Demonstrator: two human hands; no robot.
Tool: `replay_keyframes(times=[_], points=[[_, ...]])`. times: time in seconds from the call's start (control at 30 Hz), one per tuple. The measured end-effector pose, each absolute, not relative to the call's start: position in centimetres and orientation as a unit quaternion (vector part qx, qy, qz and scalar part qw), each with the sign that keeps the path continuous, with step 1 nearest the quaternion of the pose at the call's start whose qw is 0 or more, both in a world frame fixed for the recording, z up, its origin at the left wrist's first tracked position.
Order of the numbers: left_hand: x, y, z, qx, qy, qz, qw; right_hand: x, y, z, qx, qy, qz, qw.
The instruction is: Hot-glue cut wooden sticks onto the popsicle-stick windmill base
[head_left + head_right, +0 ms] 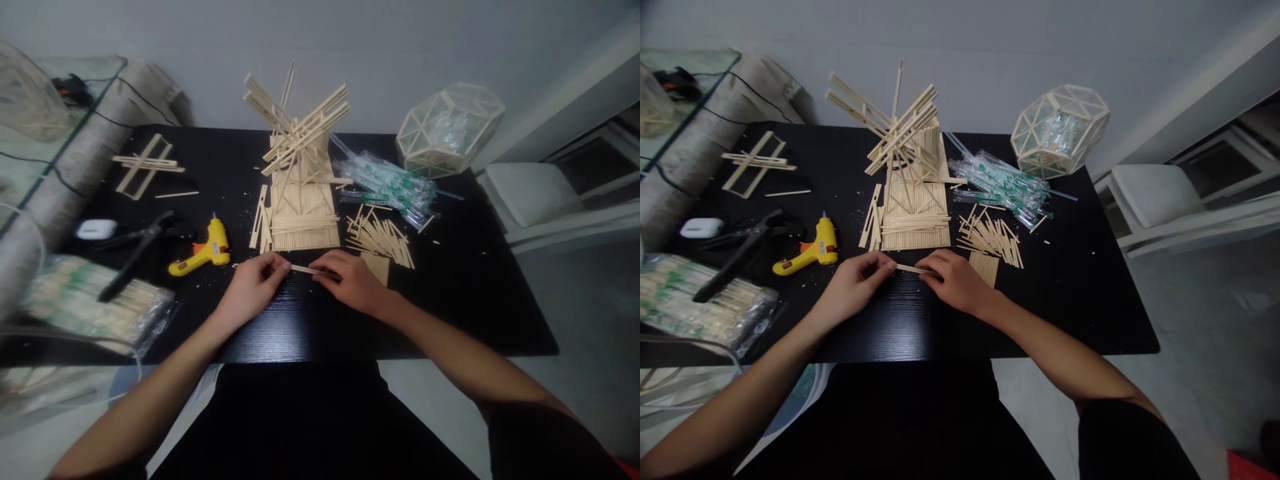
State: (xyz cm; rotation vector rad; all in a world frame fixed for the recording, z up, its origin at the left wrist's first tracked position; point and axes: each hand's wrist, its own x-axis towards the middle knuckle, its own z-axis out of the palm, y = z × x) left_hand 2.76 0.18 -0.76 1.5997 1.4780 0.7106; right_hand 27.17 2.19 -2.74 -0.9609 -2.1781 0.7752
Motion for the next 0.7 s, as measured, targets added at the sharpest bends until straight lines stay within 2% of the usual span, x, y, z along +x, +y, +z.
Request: replay_keyframes(times=[0.27, 0.4, 0.7], points=[[2.1, 0.6, -1.7, 0.642, 0.608, 0.280, 0.374, 27.6, 2.6, -2.9, -0.371, -0.844, 0.252, 0.294], [1.6, -0.1, -1.8, 0.675, 0.609, 0.299, 0.290, 27.7, 2.9, -2.8, -0.379, -0.855, 0.224, 0.275], [2.1, -1.3, -2.8, 0.798, 0.510, 0.289, 0.141, 27.1, 2.5, -2.9, -0.385, -0.851, 0.206, 0.293]])
